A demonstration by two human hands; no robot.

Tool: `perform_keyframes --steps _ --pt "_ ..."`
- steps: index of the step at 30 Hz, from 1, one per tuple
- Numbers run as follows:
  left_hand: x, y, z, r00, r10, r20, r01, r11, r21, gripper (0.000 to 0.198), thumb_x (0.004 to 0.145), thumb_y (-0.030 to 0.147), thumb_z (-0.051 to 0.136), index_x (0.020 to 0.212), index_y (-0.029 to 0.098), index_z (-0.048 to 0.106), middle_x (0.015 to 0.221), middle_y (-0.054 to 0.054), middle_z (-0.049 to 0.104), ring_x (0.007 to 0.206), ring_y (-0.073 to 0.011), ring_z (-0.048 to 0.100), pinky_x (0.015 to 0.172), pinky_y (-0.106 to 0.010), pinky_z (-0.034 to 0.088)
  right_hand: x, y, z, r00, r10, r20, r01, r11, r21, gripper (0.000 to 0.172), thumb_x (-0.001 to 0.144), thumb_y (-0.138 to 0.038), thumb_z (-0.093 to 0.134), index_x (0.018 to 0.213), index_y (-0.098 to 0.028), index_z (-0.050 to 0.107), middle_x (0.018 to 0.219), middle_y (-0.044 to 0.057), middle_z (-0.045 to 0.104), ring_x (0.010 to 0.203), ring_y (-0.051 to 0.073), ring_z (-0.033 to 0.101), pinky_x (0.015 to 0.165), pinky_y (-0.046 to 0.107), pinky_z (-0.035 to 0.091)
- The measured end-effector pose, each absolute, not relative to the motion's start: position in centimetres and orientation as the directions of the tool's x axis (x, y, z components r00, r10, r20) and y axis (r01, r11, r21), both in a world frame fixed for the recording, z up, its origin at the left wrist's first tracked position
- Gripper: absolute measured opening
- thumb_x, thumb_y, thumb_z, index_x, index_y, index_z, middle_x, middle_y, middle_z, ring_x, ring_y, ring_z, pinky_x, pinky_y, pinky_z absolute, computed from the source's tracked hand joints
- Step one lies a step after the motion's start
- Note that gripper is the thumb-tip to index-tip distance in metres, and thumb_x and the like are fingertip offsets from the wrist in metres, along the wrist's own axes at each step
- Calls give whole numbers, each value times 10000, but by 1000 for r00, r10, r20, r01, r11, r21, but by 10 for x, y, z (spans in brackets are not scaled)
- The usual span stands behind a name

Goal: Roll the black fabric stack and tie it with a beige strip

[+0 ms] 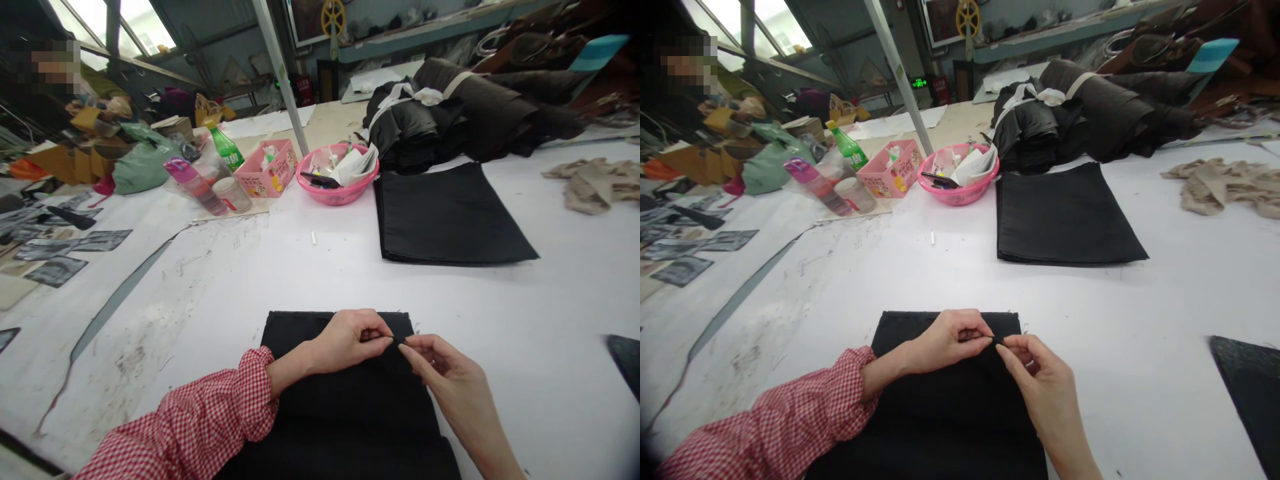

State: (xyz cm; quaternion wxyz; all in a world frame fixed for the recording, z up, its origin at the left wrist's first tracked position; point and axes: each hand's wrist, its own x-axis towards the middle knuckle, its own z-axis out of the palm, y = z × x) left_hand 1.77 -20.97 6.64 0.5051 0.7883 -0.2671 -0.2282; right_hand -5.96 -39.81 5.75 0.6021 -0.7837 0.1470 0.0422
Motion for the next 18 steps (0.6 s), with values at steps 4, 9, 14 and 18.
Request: perform_keyframes --steps 4,9,14,18 --pt "16 -211 65 741 -657 -140 -161 -376 913 156 881 264 591 921 140 676 650 25 509 563 -66 398 520 -177 318 -60 -399 57 953 -165 -255 -290 -244 -925 366 762 -572 699 882 -228 667 702 -6 631 602 155 551 529 252 450" --pt "15 -210 63 737 -656 -160 -129 -370 920 182 896 283 581 963 150 685 585 55 445 527 -54 346 503 -174 278 -61 -400 56 950 -155 -272 -304 -251 -919 325 816 -561 651 865 -240 656 695 -19 618 606 143 534 539 243 433" --pt "16 -209 63 734 -650 -196 -94 -384 918 251 896 368 601 979 152 698 579 50 459 517 -55 347 490 -174 272 -60 -399 55 952 -166 -258 -294 -244 -924 317 810 -549 661 869 -237 654 727 -11 629 627 148 547 540 243 436" --pt "15 -209 62 738 -647 -192 -94 -379 921 269 898 387 600 980 151 698 567 51 447 509 -55 339 482 -174 267 -60 -397 57 954 -174 -245 -284 -254 -925 307 807 -540 666 856 -236 657 712 -10 625 618 148 549 526 241 432"
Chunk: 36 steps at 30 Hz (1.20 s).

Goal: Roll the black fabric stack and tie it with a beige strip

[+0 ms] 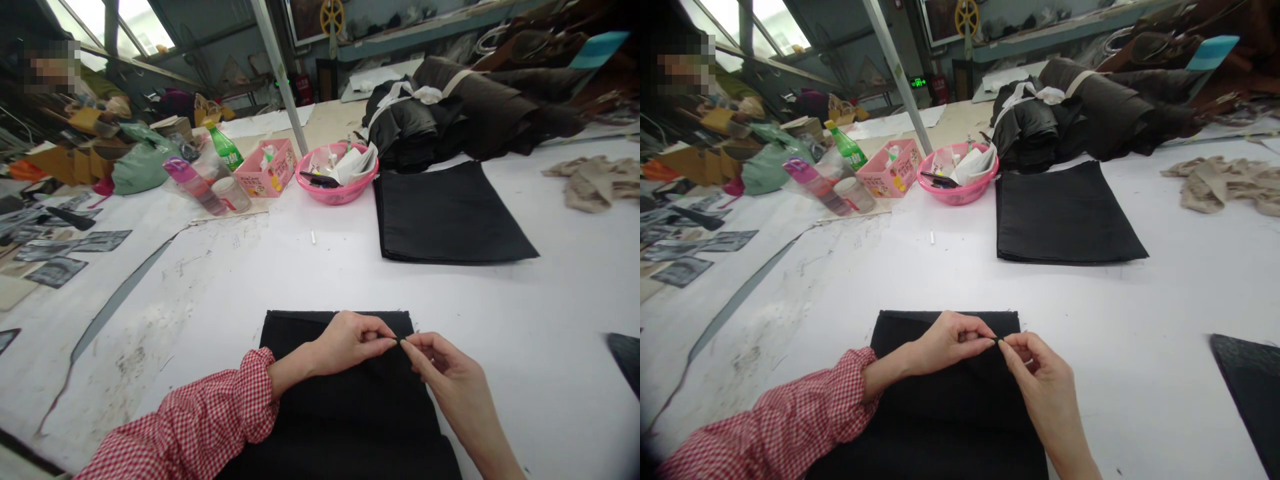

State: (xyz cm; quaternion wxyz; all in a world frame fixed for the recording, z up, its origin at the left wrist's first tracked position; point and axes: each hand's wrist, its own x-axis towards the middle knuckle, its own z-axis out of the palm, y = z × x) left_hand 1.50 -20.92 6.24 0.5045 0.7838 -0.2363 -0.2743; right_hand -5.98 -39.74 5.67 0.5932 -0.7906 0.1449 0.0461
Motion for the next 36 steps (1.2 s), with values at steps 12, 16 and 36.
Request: perform_keyframes --steps 12,16,36 --pt "13 -210 67 745 -647 -159 -137 -382 914 209 898 325 581 946 157 695 531 77 379 489 -47 291 492 -181 247 -61 -400 58 960 -178 -216 -256 -243 -936 329 796 -531 686 922 -233 628 747 -8 628 622 140 561 534 236 461" --pt "13 -211 68 746 -652 -138 -165 -381 910 185 892 305 585 938 162 694 530 80 371 489 -44 283 490 -180 236 -60 -404 58 970 -197 -141 -201 -330 -922 361 799 -512 693 1027 -241 620 821 1 633 679 150 594 570 247 484" --pt "12 -209 66 731 -678 -77 -237 -358 903 99 832 234 634 875 159 681 532 94 338 489 -35 271 486 -163 222 -55 -402 61 997 16 -77 -63 -425 -903 170 879 -408 608 997 -300 667 980 -24 658 821 162 591 682 278 463"
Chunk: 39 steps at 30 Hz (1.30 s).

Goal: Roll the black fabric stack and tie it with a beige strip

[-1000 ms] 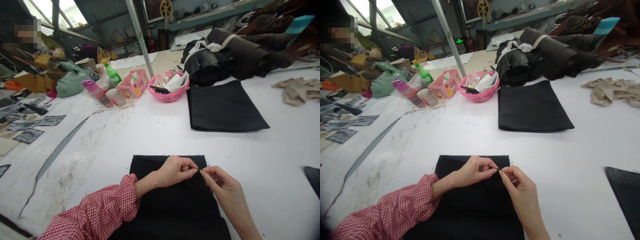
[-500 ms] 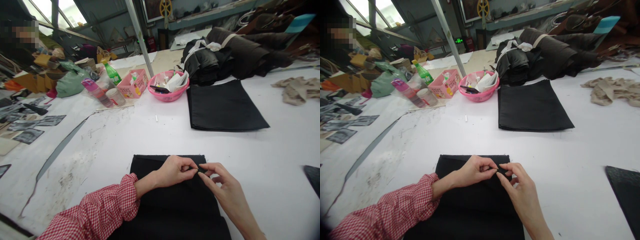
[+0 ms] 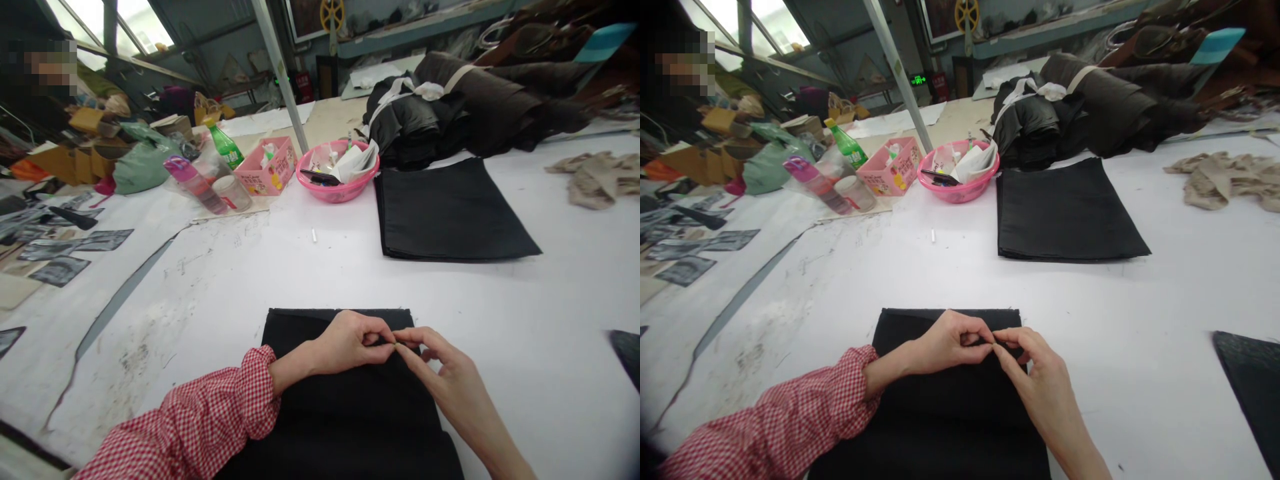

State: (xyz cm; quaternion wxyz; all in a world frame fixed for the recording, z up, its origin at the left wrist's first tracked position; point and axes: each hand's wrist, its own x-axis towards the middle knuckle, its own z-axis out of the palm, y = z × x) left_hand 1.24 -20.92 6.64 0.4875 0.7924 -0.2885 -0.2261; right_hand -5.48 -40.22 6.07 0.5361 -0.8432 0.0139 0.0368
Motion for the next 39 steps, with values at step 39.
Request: perform_keyframes --steps 39 --pt "13 -207 69 709 -698 -101 -276 -406 871 105 845 234 622 881 158 685 579 74 399 521 -48 323 515 -175 268 -51 -403 64 996 43 -74 -45 -480 -876 85 846 -321 571 892 -257 603 899 -7 655 872 181 618 764 294 489"
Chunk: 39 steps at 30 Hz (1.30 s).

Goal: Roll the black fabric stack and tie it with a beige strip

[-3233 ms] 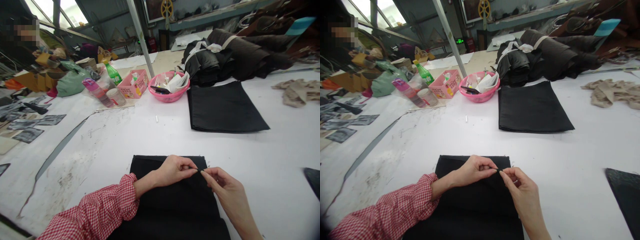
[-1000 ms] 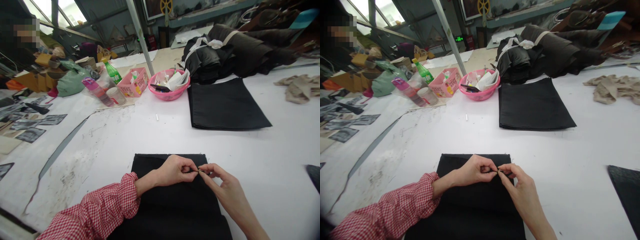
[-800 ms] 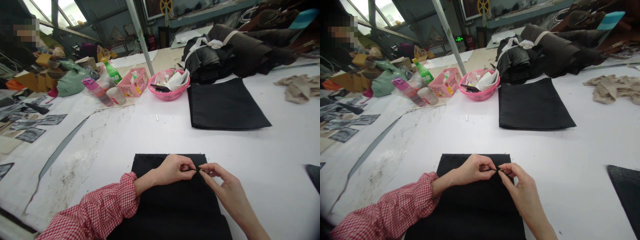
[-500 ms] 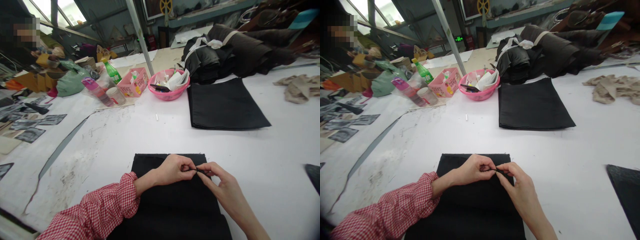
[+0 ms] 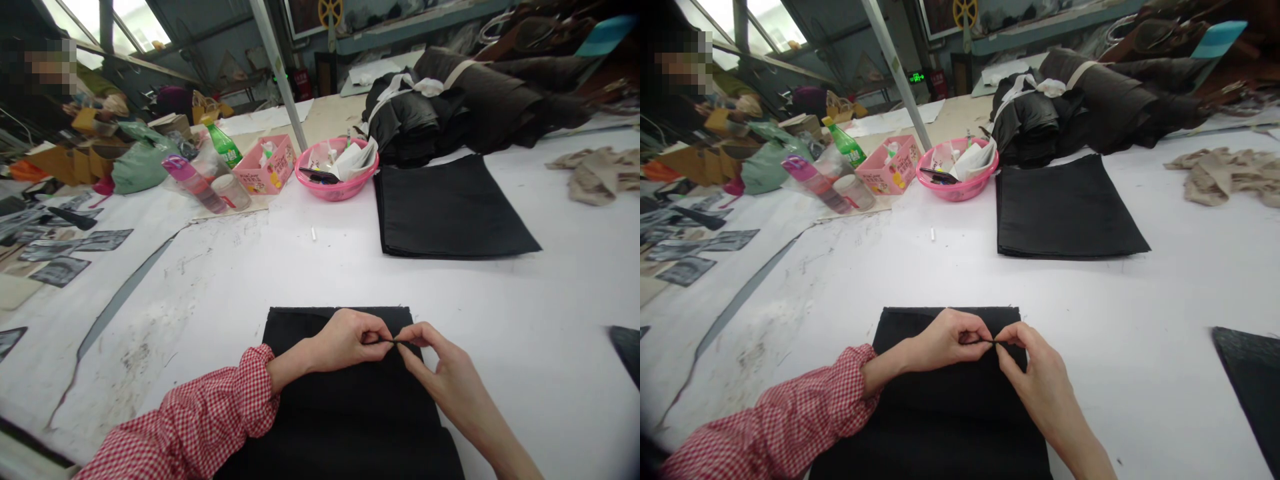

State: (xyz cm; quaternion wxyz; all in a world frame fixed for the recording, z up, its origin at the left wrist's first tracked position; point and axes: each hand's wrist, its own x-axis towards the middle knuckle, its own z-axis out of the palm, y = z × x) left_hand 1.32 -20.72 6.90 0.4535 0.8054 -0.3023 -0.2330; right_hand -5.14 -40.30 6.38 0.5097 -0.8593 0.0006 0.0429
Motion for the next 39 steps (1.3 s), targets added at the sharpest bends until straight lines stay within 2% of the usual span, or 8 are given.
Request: perform_keyframes --steps 7,15,18,22,24,27,32,39 --pt "13 -207 69 703 -705 -97 -293 -411 863 101 844 215 615 885 153 683 579 76 389 523 -48 314 515 -175 259 -54 -406 62 990 100 -102 -39 -498 -866 210 843 -374 595 1025 -267 597 1034 11 660 994 206 611 892 361 481" --pt "14 -207 70 700 -708 -90 -312 -417 853 97 837 208 619 873 149 687 577 76 395 519 -46 332 523 -175 271 -55 -409 67 982 117 -145 -69 -497 -865 244 841 -446 625 1010 -271 607 1036 3 662 1004 209 606 883 343 476" --pt "14 -208 70 712 -694 -107 -303 -440 845 109 848 220 609 875 150 687 569 73 411 511 -48 336 521 -177 284 -56 -418 71 988 60 -140 -95 -473 -876 270 851 -493 623 1009 -275 622 1035 2 668 994 207 615 847 298 488" --pt "14 -208 69 722 -685 -93 -308 -440 844 101 847 221 609 858 153 682 573 71 436 513 -46 347 531 -172 297 -56 -428 72 986 -124 -112 -157 -461 -873 278 901 -528 550 903 -263 634 924 0 675 882 197 628 746 272 482" --pt "14 -209 69 722 -685 -96 -308 -442 842 102 846 221 608 857 152 683 576 69 442 515 -48 350 531 -172 300 -56 -427 70 984 -161 -79 -147 -469 -871 281 915 -520 536 859 -259 626 896 -4 667 867 193 621 746 272 471" --pt "13 -209 69 719 -686 -112 -298 -449 842 112 851 229 604 863 151 683 574 67 449 512 -50 354 524 -175 298 -56 -419 65 994 -104 -8 -58 -488 -871 259 914 -492 556 833 -254 618 905 2 655 892 198 611 793 291 465" --pt "13 -208 68 721 -685 -109 -297 -447 844 110 850 223 601 851 149 682 553 76 408 501 -48 325 515 -179 277 -54 -403 57 997 70 35 67 -527 -847 172 890 -411 612 987 -270 621 1026 22 643 982 219 595 874 353 468" --pt "13 -206 68 702 -706 -97 -317 -431 845 95 845 209 609 867 155 684 566 79 388 517 -48 327 525 -178 270 -51 -404 59 992 116 47 106 -572 -813 116 900 -365 573 937 -269 626 973 31 658 938 228 619 811 359 503"
